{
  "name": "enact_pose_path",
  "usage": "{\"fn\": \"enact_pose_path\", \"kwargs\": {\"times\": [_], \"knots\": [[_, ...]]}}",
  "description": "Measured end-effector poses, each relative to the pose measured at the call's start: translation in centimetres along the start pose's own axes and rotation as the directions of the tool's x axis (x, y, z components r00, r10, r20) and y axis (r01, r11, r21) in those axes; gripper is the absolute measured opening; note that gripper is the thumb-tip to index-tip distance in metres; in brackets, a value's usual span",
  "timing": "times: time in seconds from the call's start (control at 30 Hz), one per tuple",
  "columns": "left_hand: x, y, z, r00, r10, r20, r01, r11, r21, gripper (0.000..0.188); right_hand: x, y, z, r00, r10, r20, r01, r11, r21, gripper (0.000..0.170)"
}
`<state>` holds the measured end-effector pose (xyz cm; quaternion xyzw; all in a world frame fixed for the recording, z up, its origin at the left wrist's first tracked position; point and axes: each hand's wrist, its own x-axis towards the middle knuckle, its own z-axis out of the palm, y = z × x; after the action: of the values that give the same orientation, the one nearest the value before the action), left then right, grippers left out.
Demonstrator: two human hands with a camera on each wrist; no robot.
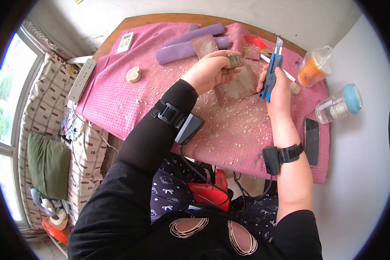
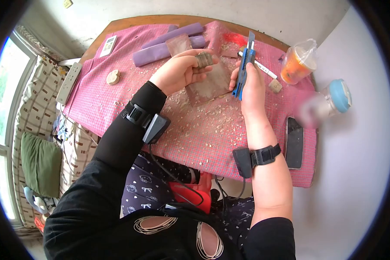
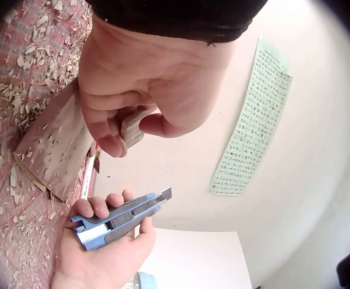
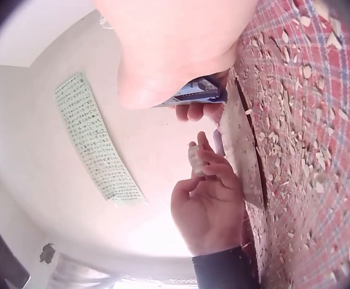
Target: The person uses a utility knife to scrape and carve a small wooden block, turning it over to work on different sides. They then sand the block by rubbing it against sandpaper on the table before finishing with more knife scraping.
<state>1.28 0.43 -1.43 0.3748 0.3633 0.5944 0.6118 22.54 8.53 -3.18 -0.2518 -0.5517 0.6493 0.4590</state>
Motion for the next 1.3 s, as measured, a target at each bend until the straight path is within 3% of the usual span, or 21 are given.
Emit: {"fn": "enact_pose_path", "kwargs": {"times": [0.37,0.53,0.83,1.3], "knots": [[-0.2,0.4,0.1,1.0,-0.019,0.017,0.019,1.0,-0.015,0.044,-0.1,-0.1,0.6,0.997,-0.057,-0.048,0.057,0.998,0.012,0.033],[-0.6,0.5,0.9,0.997,-0.022,-0.072,0.022,1.0,0.01,0.048,-0.4,-0.3,0.7,0.998,-0.057,-0.034,0.057,0.998,0.003,0.032],[-0.2,0.3,0.3,1.0,-0.009,0.021,0.009,1.0,-0.014,0.051,-0.5,-0.4,0.8,0.998,-0.054,-0.014,0.054,0.998,-0.014,0.029],[-0.5,0.4,0.2,1.0,-0.008,0.019,0.009,1.0,-0.028,0.046,-0.5,-0.5,1.1,0.996,-0.079,-0.046,0.077,0.996,-0.053,0.025]]}}
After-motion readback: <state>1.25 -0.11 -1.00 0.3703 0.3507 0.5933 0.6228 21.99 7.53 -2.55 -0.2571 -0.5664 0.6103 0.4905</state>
